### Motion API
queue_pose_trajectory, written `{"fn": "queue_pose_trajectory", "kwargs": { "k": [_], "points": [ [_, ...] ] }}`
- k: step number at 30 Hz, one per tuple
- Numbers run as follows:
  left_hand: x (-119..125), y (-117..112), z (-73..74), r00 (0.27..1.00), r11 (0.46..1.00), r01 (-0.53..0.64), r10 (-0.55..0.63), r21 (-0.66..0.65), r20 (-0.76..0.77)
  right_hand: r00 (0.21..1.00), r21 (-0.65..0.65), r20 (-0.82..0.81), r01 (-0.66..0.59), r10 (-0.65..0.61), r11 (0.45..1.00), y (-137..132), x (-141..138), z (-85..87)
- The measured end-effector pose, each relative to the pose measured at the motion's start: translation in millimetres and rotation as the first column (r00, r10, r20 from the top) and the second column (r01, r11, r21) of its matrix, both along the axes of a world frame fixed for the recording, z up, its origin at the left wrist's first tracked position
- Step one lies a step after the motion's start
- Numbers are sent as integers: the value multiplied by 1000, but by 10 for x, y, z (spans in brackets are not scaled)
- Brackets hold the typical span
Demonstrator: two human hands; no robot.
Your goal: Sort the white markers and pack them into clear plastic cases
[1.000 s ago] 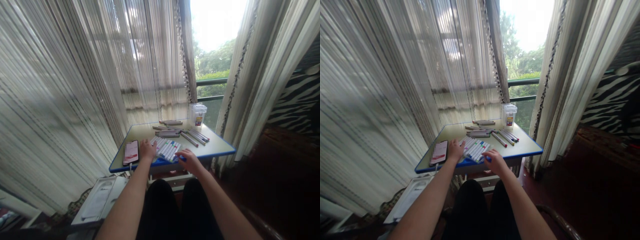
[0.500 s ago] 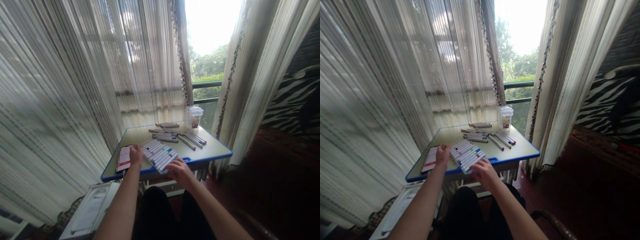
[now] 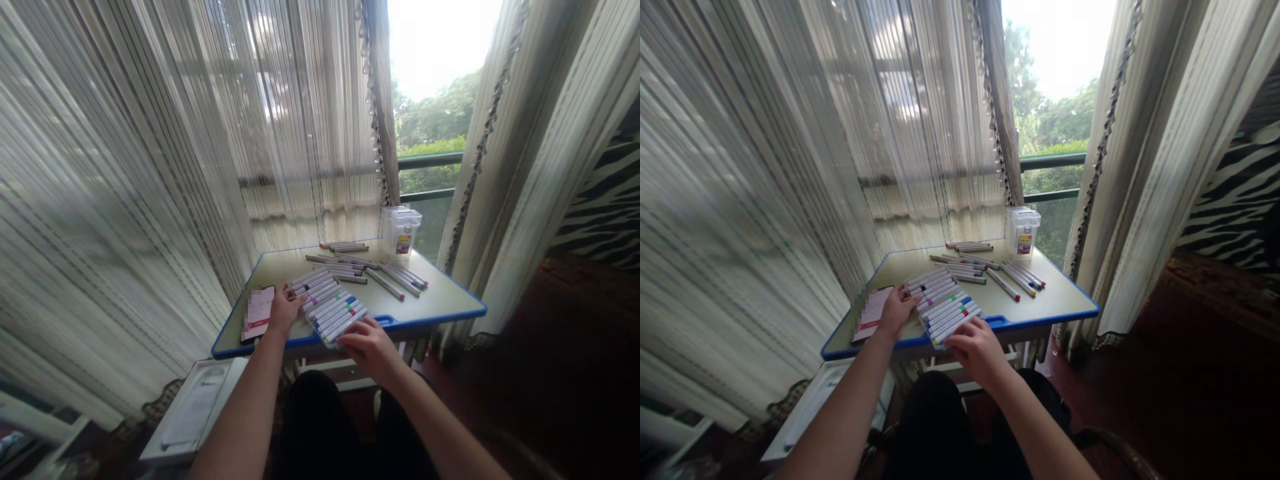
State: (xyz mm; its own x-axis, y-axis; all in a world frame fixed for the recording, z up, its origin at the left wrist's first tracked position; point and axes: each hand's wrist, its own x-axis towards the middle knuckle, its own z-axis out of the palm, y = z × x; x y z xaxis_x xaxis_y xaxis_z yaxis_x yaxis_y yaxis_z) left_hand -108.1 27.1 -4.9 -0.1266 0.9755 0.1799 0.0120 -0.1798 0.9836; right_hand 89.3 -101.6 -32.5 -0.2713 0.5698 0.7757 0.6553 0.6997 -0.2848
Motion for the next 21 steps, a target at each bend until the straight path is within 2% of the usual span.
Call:
{"fn": "queue_pose_trajectory", "kwargs": {
  "k": [11,17,21],
  "points": [
    [36,-71,43,987,985,157,-158,67,13,999,37,-18,49,-48,998,-59,-10,-50],
    [58,-67,27,984,981,166,-172,105,55,992,49,-7,122,-122,991,-43,-73,-32],
    [60,-60,16,982,973,171,-181,156,53,990,7,26,139,-139,990,-36,-89,36]
  ]
}}
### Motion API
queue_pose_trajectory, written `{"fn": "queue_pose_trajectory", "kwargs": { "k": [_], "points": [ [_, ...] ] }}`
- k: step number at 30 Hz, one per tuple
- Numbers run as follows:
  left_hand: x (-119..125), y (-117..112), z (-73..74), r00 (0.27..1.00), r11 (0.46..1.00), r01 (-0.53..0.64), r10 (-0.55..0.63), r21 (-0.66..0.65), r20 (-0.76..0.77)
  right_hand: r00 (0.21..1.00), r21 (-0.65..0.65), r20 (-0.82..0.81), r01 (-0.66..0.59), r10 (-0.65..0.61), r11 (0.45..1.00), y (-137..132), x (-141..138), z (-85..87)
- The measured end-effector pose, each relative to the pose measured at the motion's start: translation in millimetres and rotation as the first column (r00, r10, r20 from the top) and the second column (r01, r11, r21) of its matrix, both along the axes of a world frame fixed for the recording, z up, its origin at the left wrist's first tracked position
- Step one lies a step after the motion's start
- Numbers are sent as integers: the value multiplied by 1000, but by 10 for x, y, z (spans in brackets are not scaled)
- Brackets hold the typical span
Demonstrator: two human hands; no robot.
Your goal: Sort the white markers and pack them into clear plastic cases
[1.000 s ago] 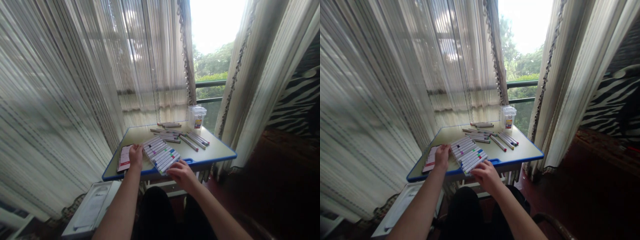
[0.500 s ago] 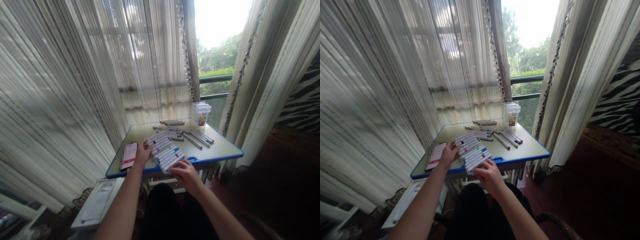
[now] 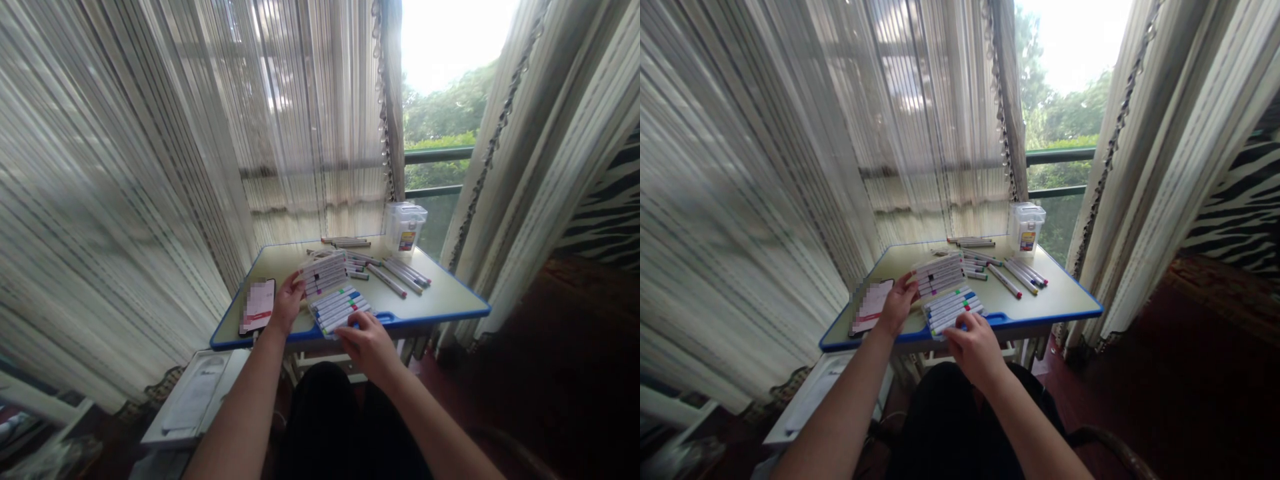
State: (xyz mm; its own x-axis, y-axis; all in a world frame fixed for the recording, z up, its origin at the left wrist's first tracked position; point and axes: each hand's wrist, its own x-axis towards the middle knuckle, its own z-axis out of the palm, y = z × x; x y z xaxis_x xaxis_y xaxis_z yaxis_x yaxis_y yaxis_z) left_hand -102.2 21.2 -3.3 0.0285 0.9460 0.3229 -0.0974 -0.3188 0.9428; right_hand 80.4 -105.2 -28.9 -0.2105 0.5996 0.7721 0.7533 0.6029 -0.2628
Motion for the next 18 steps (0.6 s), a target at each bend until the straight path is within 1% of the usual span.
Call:
{"fn": "queue_pose_trajectory", "kwargs": {
  "k": [4,6,10,14,16,18],
  "points": [
    [5,-22,12,1000,999,-13,14,52,-26,999,-105,20,-33,35,994,19,23,91],
    [11,-39,23,998,997,-12,17,77,-59,999,-127,11,-38,39,991,41,39,109],
    [17,-72,38,991,992,1,16,128,-135,997,-123,-45,-67,62,990,81,63,78],
    [19,-79,31,988,988,-17,41,154,-150,988,-85,-133,-89,77,992,96,83,35],
    [23,-71,26,987,989,-21,44,149,-155,978,-81,-197,-92,75,992,135,108,43],
    [29,-61,26,987,993,-25,42,113,-156,968,-108,-241,-92,64,990,236,157,77]
  ]
}}
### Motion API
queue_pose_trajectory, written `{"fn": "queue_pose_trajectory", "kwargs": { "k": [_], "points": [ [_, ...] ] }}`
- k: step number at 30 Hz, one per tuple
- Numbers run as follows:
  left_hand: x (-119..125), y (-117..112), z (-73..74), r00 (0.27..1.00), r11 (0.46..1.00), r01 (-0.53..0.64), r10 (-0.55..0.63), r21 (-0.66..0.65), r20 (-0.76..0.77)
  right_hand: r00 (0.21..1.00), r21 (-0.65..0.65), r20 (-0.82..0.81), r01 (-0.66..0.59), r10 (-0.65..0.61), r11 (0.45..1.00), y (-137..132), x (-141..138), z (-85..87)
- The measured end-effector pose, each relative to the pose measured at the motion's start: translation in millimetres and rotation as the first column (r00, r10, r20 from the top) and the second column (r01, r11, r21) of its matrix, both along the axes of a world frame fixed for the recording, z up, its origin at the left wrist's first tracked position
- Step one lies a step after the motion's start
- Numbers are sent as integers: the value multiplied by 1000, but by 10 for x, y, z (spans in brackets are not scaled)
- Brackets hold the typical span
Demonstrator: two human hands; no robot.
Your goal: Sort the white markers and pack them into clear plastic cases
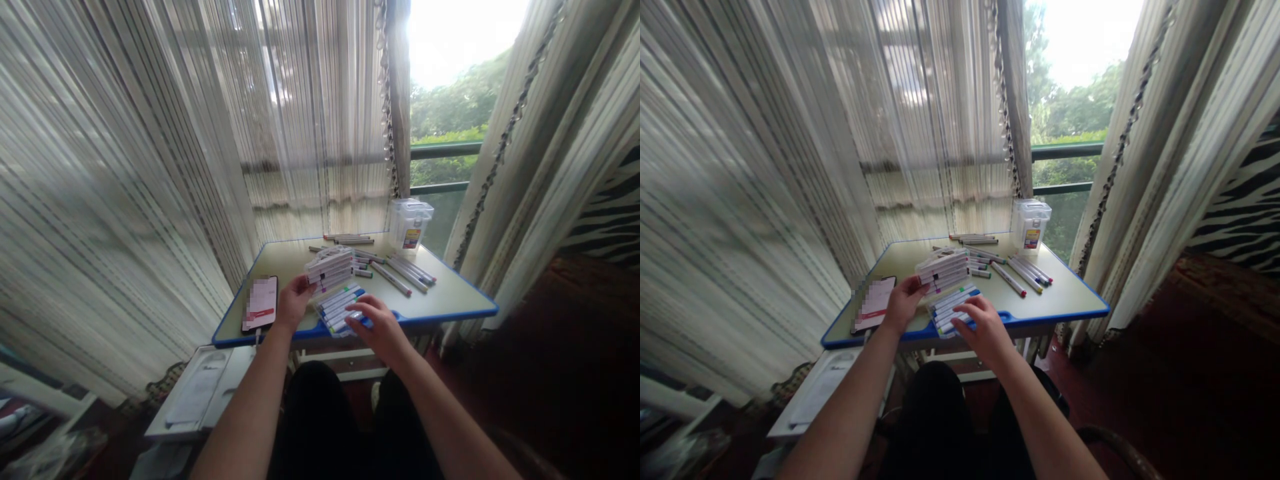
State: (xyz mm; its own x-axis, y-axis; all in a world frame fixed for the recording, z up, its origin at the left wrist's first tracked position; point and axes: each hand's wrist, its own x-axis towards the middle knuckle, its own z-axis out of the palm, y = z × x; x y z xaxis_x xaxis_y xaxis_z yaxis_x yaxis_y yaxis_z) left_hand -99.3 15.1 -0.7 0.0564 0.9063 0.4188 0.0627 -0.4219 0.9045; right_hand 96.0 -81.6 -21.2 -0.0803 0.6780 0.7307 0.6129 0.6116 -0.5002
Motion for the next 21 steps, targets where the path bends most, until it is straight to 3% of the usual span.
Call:
{"fn": "queue_pose_trajectory", "kwargs": {
  "k": [7,11,15,21],
  "points": [
    [-12,37,-27,997,992,48,-40,-118,62,989,-199,-68,118,-134,973,821,285,195],
    [-28,47,-47,996,992,51,-43,-113,73,992,-353,-123,-81,39,932,1196,349,237],
    [-30,29,-26,998,995,35,-31,-93,52,978,-373,-191,-155,88,915,1335,349,199],
    [-26,-1,-11,999,996,47,-46,-76,7,929,-364,-330,-286,165,886,1274,355,153]
  ]
}}
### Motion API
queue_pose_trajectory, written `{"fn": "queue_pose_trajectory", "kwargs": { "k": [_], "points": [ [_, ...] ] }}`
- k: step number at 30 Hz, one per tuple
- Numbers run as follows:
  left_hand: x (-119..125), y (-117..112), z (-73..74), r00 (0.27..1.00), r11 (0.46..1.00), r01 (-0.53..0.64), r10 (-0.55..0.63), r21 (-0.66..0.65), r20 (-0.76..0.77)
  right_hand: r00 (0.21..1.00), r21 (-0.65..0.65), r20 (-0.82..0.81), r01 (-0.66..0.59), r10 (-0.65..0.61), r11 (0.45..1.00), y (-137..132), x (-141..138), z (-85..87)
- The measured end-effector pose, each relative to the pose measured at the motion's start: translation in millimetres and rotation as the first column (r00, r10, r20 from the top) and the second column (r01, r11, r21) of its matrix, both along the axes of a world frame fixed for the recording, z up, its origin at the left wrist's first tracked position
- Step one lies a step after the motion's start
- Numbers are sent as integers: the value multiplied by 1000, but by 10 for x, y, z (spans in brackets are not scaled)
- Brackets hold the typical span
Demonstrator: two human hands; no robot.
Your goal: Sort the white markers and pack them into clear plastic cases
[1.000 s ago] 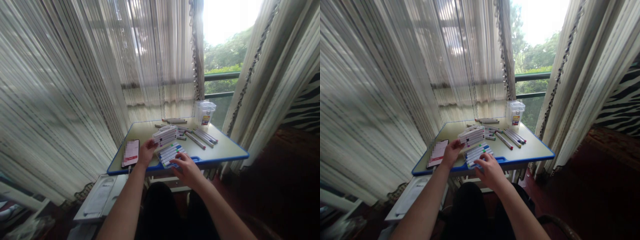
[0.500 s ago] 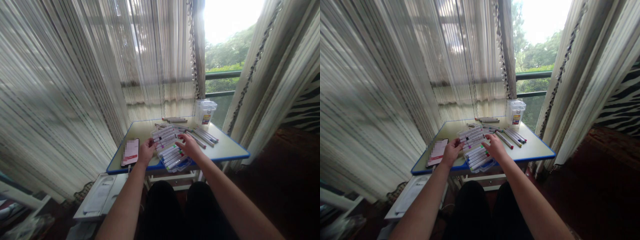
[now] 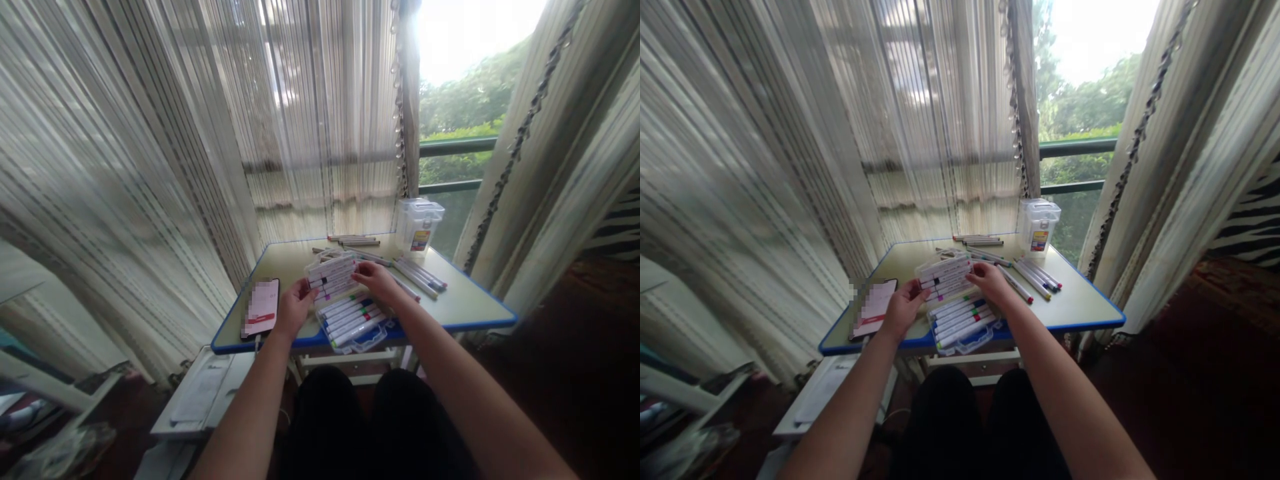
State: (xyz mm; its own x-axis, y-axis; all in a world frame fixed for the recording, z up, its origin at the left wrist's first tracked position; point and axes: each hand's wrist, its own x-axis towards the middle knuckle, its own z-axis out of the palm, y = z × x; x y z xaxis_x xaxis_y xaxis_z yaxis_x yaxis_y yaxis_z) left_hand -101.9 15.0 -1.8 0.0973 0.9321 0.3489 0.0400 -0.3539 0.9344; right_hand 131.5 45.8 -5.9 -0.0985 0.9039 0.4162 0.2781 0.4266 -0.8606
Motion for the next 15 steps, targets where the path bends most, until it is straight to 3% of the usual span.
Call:
{"fn": "queue_pose_trajectory", "kwargs": {
  "k": [8,15],
  "points": [
    [-22,-110,13,984,985,-28,58,171,-170,992,29,-125,-29,33,999,-140,54,25],
    [-24,-297,51,836,916,-131,308,380,-453,996,58,-91,12,-6,998,-199,82,-5]
  ]
}}
